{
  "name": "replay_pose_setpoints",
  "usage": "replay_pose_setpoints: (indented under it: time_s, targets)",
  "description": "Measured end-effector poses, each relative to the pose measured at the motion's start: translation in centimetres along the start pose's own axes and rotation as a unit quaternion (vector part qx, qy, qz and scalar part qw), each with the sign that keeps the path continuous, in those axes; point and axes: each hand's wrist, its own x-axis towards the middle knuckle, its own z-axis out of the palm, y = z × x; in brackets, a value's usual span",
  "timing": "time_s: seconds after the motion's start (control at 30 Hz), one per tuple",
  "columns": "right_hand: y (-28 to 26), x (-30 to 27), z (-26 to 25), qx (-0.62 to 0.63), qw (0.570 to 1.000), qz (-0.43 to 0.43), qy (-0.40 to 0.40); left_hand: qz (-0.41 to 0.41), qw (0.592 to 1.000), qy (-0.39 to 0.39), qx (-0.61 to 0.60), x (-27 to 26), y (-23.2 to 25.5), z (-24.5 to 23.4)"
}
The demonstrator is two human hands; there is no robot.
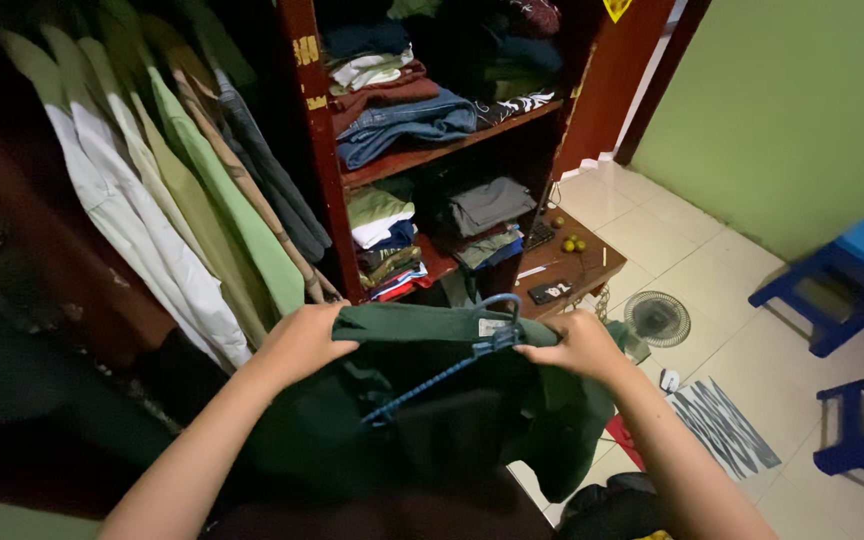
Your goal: The person removes a dark green shirt from a closet, places it on a bed, and then hangs it back in the closet using a hanger. The person repeats this process with a yellow patterned shirt, placing it on a hanger and hanging it in the closet.
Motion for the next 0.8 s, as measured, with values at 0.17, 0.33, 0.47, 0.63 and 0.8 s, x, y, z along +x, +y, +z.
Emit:
replay_pose_setpoints:
  time_s: [0.17,0.33,0.47,0.63,0.8]
  targets:
    - [-1.9,0.4,-0.1,0.054,0.995,0.084,-0.03,-0.084,0.995,-0.025,-0.043,0.6,-1.8,0.1]
    - [-4.0,0.9,0.4,0.067,0.986,0.149,-0.026,-0.047,0.996,-0.016,-0.077,1.8,-7.7,3.4]
    - [-6.2,0.9,0.4,0.115,0.978,0.173,-0.008,-0.096,0.986,-0.051,-0.128,1.7,-9.9,5.2]
    - [-7.4,1.0,1.0,0.126,0.972,0.199,-0.011,-0.116,0.959,-0.121,-0.227,1.2,-11.0,6.3]
    - [-8.4,0.9,2.3,0.195,0.961,0.194,0.002,-0.135,0.934,-0.173,-0.283,0.8,-13.1,8.2]
